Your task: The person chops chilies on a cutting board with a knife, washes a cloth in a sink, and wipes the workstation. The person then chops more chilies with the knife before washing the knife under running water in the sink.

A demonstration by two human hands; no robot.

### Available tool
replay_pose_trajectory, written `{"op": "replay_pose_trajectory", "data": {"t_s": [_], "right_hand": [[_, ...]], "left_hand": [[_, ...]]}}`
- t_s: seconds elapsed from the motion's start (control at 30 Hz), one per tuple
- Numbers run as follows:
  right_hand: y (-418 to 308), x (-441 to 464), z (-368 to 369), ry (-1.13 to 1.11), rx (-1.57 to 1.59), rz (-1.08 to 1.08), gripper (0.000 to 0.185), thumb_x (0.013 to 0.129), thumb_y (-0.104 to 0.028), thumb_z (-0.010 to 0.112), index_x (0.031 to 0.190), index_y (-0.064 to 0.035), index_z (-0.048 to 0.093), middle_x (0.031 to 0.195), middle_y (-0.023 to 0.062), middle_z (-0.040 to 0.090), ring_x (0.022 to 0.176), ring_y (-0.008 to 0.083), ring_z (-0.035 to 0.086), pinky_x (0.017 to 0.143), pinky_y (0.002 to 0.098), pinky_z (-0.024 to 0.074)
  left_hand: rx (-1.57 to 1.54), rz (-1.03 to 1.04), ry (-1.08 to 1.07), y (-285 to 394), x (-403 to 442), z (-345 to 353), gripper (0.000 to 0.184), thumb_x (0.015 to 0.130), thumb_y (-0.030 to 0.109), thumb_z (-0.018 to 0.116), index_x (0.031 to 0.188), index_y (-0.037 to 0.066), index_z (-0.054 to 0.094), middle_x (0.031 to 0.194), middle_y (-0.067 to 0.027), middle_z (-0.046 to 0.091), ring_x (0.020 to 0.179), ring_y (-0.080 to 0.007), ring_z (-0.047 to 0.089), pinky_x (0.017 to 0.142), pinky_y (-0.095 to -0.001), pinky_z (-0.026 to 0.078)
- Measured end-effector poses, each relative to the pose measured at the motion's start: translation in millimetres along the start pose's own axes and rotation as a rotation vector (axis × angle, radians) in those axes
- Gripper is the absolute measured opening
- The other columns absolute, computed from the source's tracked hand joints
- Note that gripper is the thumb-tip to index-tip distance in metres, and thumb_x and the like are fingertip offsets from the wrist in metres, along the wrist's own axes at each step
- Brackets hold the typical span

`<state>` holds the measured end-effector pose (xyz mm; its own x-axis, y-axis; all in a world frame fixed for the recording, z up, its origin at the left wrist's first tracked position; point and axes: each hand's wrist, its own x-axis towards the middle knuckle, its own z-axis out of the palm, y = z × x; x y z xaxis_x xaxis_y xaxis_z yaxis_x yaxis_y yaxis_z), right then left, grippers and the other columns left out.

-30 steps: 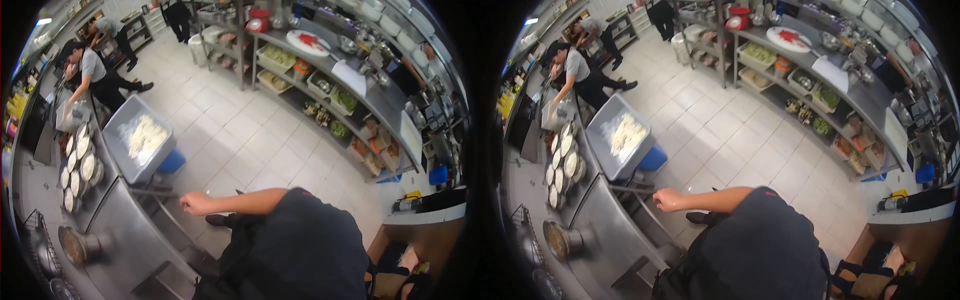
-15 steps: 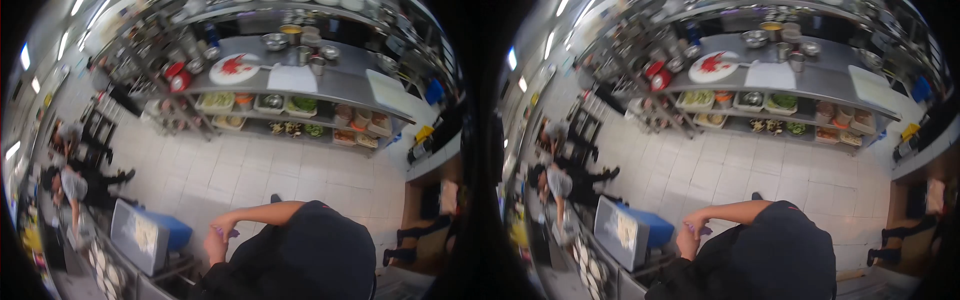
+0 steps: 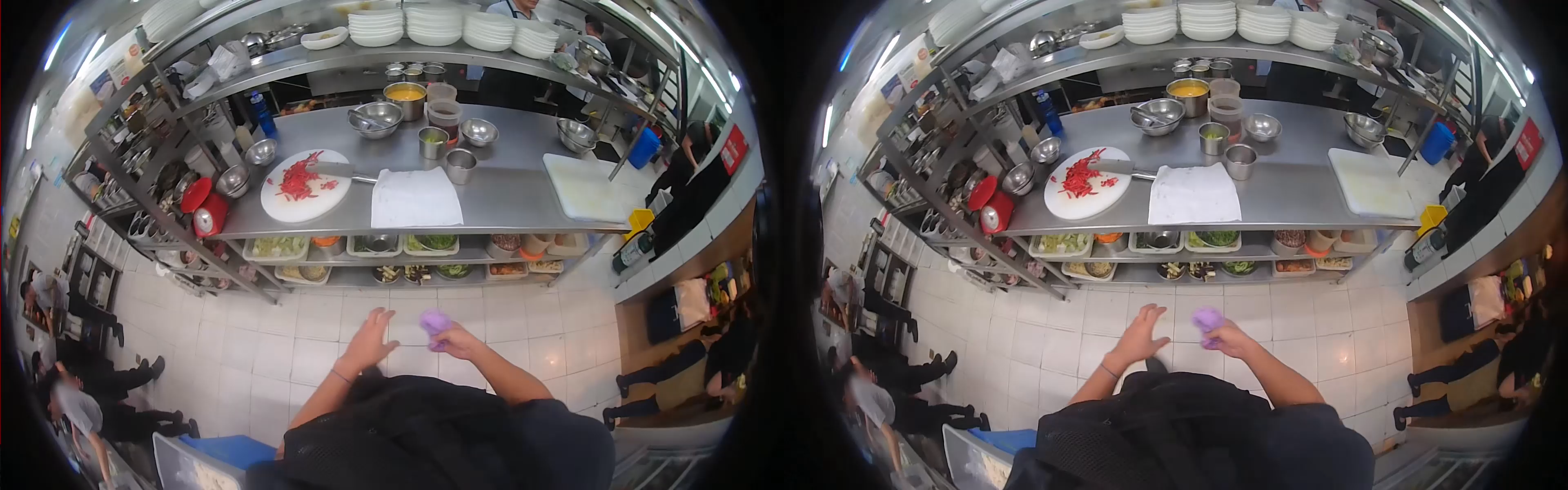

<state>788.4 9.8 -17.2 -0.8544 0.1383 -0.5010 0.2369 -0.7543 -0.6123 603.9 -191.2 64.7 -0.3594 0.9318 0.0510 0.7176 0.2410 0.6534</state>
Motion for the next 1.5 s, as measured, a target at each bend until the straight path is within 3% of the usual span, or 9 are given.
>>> {"op": "replay_pose_trajectory", "data": {"t_s": [0.1, 0.17, 0.3, 0.47, 0.53, 0.73, 0.83, 1.03, 1.5], "right_hand": [[6.4, 16.0, -72.1, 0.176, 0.234, -0.147, 0.051, 0.086, 0.002, 0.067, 0.133, -0.0116, 0.053, 0.106, 0.0005, 0.058, 0.072, 0.0119, 0.049, 0.064, 0.0317, 0.0442], [39.6, 21.8, -134.3, 0.356, 0.252, -0.17, 0.04, 0.096, -0.028, 0.067, 0.132, -0.0161, 0.054, 0.114, -0.0016, 0.061, 0.077, 0.0135, 0.049, 0.065, 0.0314, 0.0428], [89.6, -35.3, -133.3, 0.724, 0.648, -0.227, 0.061, 0.096, -0.072, 0.04, 0.126, -0.0223, 0.06, 0.124, -0.0056, 0.063, 0.098, 0.0184, 0.055, 0.065, 0.0341, 0.0409], [143.4, -32.5, -161.5, 1.003, 0.261, -0.683, 0.047, 0.1, -0.057, 0.048, 0.12, -0.0182, 0.063, 0.118, -0.0001, 0.065, 0.107, 0.0223, 0.06, 0.076, 0.0404, 0.0521], [74.4, -11.5, -131.0, 0.848, 0.989, -0.636, 0.034, 0.1, -0.039, 0.056, 0.117, -0.0108, 0.063, 0.115, 0.0084, 0.066, 0.109, 0.0274, 0.061, 0.093, 0.0495, 0.0549], [-157.1, 87.8, -10.7, 0.482, 0.48, -0.805, 0.047, 0.089, -0.004, 0.059, 0.134, -0.0005, 0.048, 0.13, 0.0204, 0.056, 0.119, 0.0338, 0.057, 0.103, 0.0516, 0.0502], [-237.8, 142.3, 31.6, 0.408, 0.398, -0.724, 0.038, 0.088, -0.003, 0.062, 0.125, 0.0023, 0.053, 0.121, 0.0189, 0.06, 0.114, 0.0317, 0.06, 0.098, 0.0433, 0.0533], [-341.4, 232.7, 58.9, 0.474, -0.031, -0.468, 0.013, 0.084, -0.007, 0.075, 0.088, -0.0036, 0.063, 0.079, 0.0038, 0.062, 0.067, 0.0134, 0.061, 0.06, 0.0295, 0.0518], [-419.8, 344.2, 184.5, 0.199, -0.089, -0.509, 0.012, 0.077, 0.0, 0.064, 0.073, -0.007, 0.055, 0.07, 0.0015, 0.055, 0.056, 0.0125, 0.053, 0.052, 0.0284, 0.0434]], "left_hand": [[0.122, 0.034, 0.022, -79.5, 53.5, -24.5, 0.066, 0.076, 0.019, 0.081, 0.134, 0.006, 0.052, 0.14, -0.0257, 0.045, 0.125, -0.0452, 0.05, 0.105, -0.0453, 0.045], [0.157, 0.036, 0.051, -93.9, 98.2, -63.8, 0.058, 0.076, 0.017, 0.08, 0.128, 0.005, 0.058, 0.137, -0.0254, 0.048, 0.124, -0.0437, 0.052, 0.104, -0.0451, 0.046], [0.125, 0.048, 0.109, -133.1, 218.4, -116.4, 0.044, 0.077, 0.014, 0.077, 0.118, 0.001, 0.064, 0.128, -0.0221, 0.058, 0.116, -0.0402, 0.059, 0.101, -0.0451, 0.048], [0.361, 0.093, 0.066, -195.8, 366.9, -133.0, 0.042, 0.078, 0.004, 0.064, 0.12, 0.003, 0.064, 0.124, -0.0205, 0.061, 0.114, -0.0397, 0.061, 0.098, -0.0472, 0.051], [0.382, 0.152, 0.048, -210.7, 401.3, -130.0, 0.046, 0.076, 0.001, 0.063, 0.121, 0.004, 0.063, 0.125, -0.0185, 0.06, 0.113, -0.0391, 0.062, 0.097, -0.0477, 0.051], [0.408, 0.223, -0.141, -225.2, 458.7, -129.5, 0.047, 0.074, 0.003, 0.064, 0.121, 0.01, 0.061, 0.118, -0.014, 0.062, 0.104, -0.036, 0.065, 0.088, -0.0469, 0.054], [0.387, 0.266, -0.164, -226.1, 470.5, -131.7, 0.044, 0.075, 0.004, 0.064, 0.117, 0.012, 0.063, 0.115, -0.0128, 0.064, 0.104, -0.0349, 0.065, 0.087, -0.0465, 0.053], [0.491, 0.107, -0.26, -232.3, 478.2, -137.2, 0.034, 0.079, 0.009, 0.067, 0.113, 0.013, 0.064, 0.111, -0.008, 0.066, 0.102, -0.0325, 0.066, 0.086, -0.046, 0.054], [0.393, 0.11, -0.134, -253.8, 447.0, -165.5, 0.036, 0.074, 0.001, 0.064, 0.108, 0.012, 0.068, 0.107, -0.0083, 0.065, 0.098, -0.0319, 0.066, 0.084, -0.0446, 0.053]]}}
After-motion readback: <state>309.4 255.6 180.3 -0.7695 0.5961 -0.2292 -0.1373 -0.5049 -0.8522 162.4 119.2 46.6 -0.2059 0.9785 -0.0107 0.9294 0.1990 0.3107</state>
